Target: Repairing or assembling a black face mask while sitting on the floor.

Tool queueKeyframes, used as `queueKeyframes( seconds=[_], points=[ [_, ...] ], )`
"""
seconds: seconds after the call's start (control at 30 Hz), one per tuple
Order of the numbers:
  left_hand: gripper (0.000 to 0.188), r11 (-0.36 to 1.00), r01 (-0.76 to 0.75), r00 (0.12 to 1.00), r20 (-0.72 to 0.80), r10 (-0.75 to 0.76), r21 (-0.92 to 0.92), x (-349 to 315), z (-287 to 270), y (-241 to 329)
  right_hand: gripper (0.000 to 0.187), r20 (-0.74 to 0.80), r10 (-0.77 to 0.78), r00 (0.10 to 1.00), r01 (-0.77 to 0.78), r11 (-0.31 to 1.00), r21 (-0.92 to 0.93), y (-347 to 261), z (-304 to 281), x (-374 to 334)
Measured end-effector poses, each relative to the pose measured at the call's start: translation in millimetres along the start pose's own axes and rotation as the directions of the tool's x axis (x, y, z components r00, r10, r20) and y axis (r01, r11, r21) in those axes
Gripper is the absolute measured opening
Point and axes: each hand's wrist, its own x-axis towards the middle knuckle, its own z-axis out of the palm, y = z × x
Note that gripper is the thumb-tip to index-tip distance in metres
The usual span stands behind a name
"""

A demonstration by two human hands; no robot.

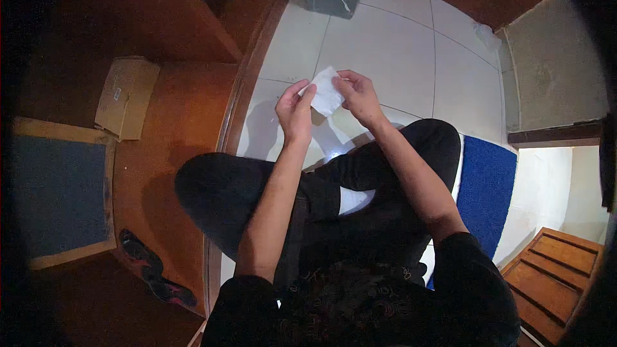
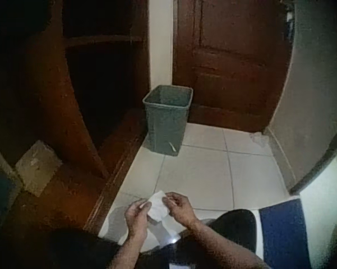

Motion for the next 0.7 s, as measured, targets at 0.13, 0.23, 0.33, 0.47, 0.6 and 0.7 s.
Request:
queueKeyframes(
  seconds=[0.13,0.23,0.33,0.47,0.6,0.7],
  points=[
    [0.025,0.999,-0.053,0.999,0.004,0.053,-0.001,2,-2,1,0.025,0.054,0.010,0.998,-0.008,1.000,-0.025,1,-4,2],
    [0.025,0.994,-0.083,0.997,-0.014,0.082,-0.076,3,1,4,0.025,0.047,-0.006,0.999,0.007,1.000,-0.021,2,-3,2],
    [0.025,0.995,-0.016,1.000,-0.024,0.014,-0.094,0,5,9,0.026,0.047,-0.017,0.999,0.018,1.000,-0.005,10,-8,5],
    [0.025,0.999,0.003,0.999,-0.046,-0.005,-0.040,6,-3,10,0.026,0.041,-0.010,0.999,0.012,0.999,-0.041,3,-5,3],
    [0.022,0.999,0.032,0.999,-0.021,-0.033,-0.044,9,-6,14,0.026,0.087,-0.055,0.995,0.066,0.989,-0.132,-3,-8,1],
    [0.020,0.998,0.053,0.998,-0.016,-0.054,-0.024,11,-6,17,0.027,0.155,-0.146,0.977,0.179,0.957,-0.226,0,-14,4]
  ],
)
